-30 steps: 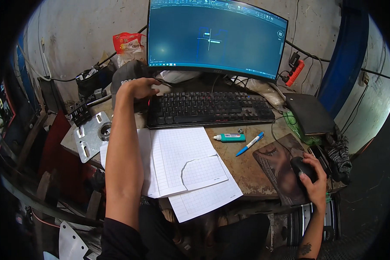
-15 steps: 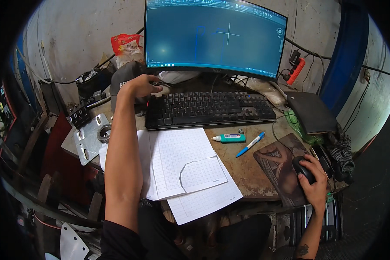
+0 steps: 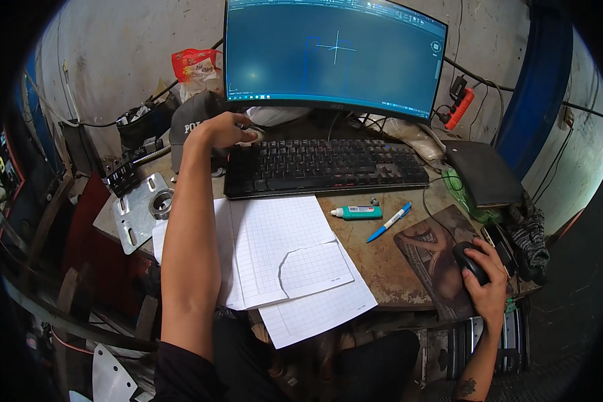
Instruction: Drafting or designing a part using CAD software on a computer.
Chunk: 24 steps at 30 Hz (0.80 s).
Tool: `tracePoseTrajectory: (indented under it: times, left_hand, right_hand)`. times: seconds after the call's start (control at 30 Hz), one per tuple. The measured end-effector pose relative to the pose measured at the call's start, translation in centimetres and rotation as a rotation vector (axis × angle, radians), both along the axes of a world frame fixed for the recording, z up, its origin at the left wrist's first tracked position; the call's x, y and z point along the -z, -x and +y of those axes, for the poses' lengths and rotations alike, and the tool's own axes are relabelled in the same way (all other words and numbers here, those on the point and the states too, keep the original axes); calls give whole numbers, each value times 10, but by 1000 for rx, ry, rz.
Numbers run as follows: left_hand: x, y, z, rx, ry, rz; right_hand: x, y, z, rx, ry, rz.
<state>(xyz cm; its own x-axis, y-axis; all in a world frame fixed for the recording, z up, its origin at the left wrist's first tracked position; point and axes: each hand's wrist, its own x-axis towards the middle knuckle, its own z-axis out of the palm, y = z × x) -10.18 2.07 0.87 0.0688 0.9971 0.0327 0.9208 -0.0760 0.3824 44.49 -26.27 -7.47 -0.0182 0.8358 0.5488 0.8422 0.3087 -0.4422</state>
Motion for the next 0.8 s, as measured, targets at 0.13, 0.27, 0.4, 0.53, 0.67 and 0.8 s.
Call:
tracePoseTrajectory:
  times: [0.13, 0.27, 0.4, 0.53, 0.67, 0.8]
  left_hand:
    - [0, -2, 0, 12, 17, -12]
    - [0, 0, -1, -1, 12, -9]
    - [-1, -3, -2, 1, 29, -16]
    - [-2, -3, -3, -8, 33, -13]
    - [-2, -5, -3, -3, 36, -12]
    - [0, -3, -1, -3, 47, -39]
  right_hand:
    - [0, 0, 0, 10, 2, 1]
    - [0, 1, 0, 6, -16, 0]
    - [-2, 2, 1, -1, -9, 5]
    - [-1, 1, 1, 4, -25, -21]
    - [-2, 3, 0, 17, -8, -6]
    - [-2, 1, 0, 7, -14, -15]
